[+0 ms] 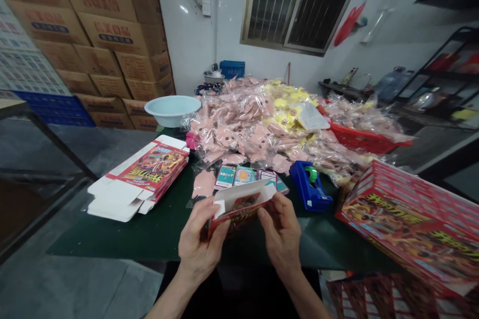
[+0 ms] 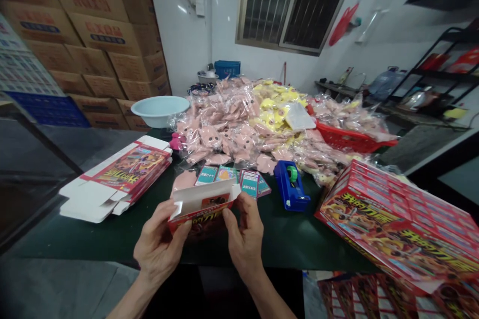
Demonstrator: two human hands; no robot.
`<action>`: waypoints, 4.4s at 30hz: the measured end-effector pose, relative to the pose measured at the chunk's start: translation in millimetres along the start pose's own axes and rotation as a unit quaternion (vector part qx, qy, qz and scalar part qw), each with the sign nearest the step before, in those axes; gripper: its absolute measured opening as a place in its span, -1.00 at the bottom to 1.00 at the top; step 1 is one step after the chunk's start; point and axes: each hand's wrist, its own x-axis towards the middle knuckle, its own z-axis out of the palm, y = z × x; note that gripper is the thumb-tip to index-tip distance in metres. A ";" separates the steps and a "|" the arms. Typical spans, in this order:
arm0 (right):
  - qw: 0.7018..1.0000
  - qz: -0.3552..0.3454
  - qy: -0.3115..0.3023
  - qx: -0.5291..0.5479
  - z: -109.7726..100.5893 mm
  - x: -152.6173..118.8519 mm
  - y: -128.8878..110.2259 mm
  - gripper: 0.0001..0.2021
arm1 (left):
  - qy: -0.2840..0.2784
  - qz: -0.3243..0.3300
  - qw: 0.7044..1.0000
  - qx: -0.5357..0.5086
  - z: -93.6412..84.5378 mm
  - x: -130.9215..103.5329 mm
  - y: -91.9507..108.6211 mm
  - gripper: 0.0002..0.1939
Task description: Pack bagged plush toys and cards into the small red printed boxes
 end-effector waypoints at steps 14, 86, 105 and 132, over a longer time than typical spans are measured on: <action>0.976 -0.186 -0.098 -0.063 -26.1 12.4 -4.4 -0.71 | -0.047 -0.120 0.988 -0.088 -13.9 38.2 18.3 -0.94; 0.875 0.413 0.095 -0.236 -148.3 90.7 54.6 -0.74 | -0.071 0.004 0.997 -0.027 7.5 17.2 21.9 -0.59; 0.913 0.247 0.231 -0.231 -122.2 29.9 97.2 -0.79 | -0.036 -0.008 0.999 -0.017 8.9 15.7 17.5 -0.59; 0.943 0.272 0.047 0.184 9.1 -1.5 -74.5 -0.34 | -0.158 0.026 0.987 -0.022 -0.3 34.7 29.4 -0.69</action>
